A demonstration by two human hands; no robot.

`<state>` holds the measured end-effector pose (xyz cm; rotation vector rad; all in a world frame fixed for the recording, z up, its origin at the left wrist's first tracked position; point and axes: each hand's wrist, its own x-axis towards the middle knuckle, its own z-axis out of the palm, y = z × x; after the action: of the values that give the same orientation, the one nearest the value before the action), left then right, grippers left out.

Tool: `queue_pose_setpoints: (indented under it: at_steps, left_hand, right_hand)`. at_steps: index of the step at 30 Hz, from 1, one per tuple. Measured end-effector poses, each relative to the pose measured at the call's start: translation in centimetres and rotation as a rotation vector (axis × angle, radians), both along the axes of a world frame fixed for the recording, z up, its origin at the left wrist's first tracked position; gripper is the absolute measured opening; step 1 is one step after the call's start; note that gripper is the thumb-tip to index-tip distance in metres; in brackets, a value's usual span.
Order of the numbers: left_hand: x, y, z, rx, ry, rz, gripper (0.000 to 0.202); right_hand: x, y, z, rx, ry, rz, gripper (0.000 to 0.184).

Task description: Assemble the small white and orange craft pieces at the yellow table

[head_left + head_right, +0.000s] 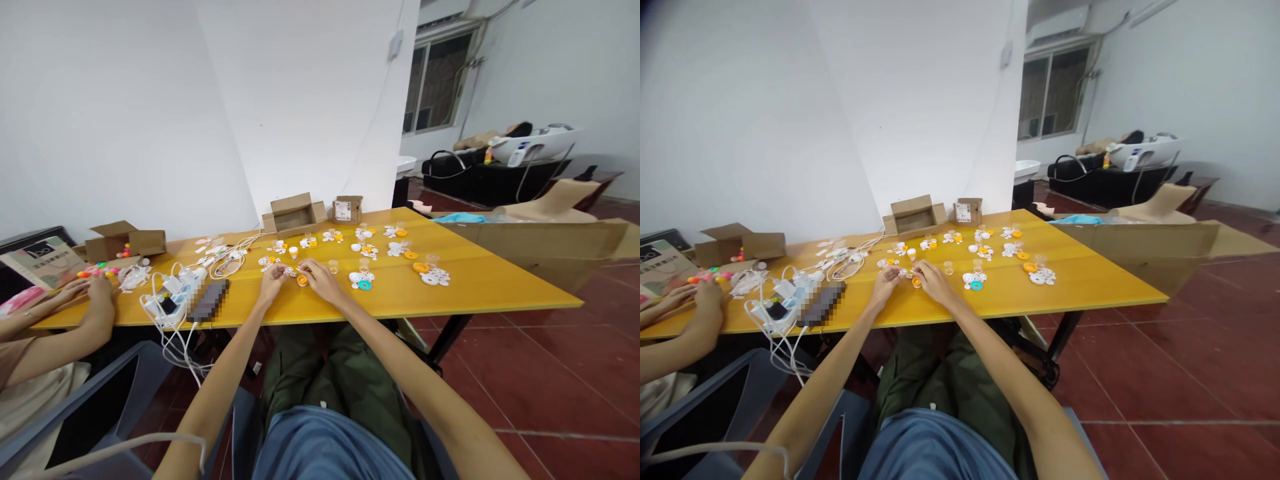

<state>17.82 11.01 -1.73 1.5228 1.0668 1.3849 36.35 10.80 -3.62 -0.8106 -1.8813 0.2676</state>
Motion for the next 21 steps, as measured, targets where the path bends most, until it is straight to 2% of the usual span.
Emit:
queue_pose_setpoints:
  at_steps: [7,13,21]
  left_hand:
    - [0.03,0.22,-0.13,0.046,0.001,0.019,0.022]
    - [0.05,0.18,-0.15,0.014,0.023,-0.038,0.024]
    - [0.35,-0.27,0.07,-0.023,0.048,-0.120,0.025]
  right_hand:
    - [-0.12,-0.13,0.23,-0.053,0.008,0.043,0.015]
    - [-0.24,-0.01,-0.07,-0.107,0.007,0.089,0.015]
    - [0.11,0.53,-0.15,-0.102,0.056,0.060,0.014]
